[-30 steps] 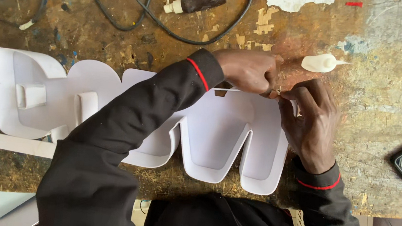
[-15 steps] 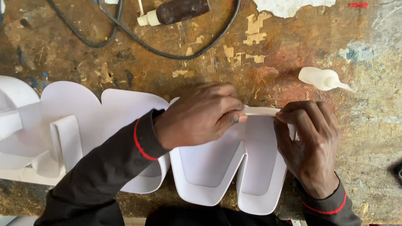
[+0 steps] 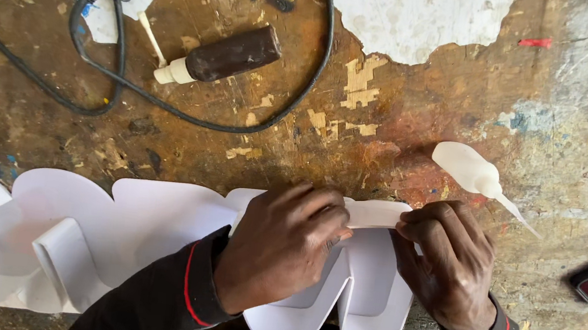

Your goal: The person applies glue to a white plastic structure and attaches small plastic strips to it. They use a hot glue gun to secure the strips in place and then apply more glue to the main structure.

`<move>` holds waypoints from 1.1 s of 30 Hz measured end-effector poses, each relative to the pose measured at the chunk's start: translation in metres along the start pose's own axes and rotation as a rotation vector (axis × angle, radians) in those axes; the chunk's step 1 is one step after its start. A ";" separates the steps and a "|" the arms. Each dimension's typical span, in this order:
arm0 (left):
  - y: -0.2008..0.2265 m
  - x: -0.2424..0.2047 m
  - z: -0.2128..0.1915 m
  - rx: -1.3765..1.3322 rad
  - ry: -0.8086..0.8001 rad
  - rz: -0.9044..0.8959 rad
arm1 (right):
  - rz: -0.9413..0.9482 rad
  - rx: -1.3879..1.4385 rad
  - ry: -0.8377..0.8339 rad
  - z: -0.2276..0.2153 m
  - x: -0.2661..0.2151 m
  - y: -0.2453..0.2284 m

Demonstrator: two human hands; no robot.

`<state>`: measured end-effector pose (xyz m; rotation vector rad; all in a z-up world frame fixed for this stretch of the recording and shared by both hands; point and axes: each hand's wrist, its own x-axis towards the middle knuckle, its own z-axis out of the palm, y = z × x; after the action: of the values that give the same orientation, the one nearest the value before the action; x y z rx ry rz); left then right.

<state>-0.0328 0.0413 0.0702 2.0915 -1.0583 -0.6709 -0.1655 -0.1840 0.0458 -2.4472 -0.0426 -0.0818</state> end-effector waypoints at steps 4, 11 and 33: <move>0.003 -0.002 0.002 0.091 0.020 0.077 | -0.018 0.007 -0.012 -0.003 0.005 0.000; -0.004 -0.004 0.007 0.046 0.016 0.238 | -0.092 0.015 -0.056 -0.007 0.012 0.000; 0.000 -0.008 0.015 0.282 0.098 0.218 | 0.102 -0.020 -0.180 0.002 0.004 0.014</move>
<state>-0.0475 0.0427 0.0614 2.1743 -1.3641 -0.3231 -0.1611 -0.1935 0.0359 -2.4657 0.0033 0.1843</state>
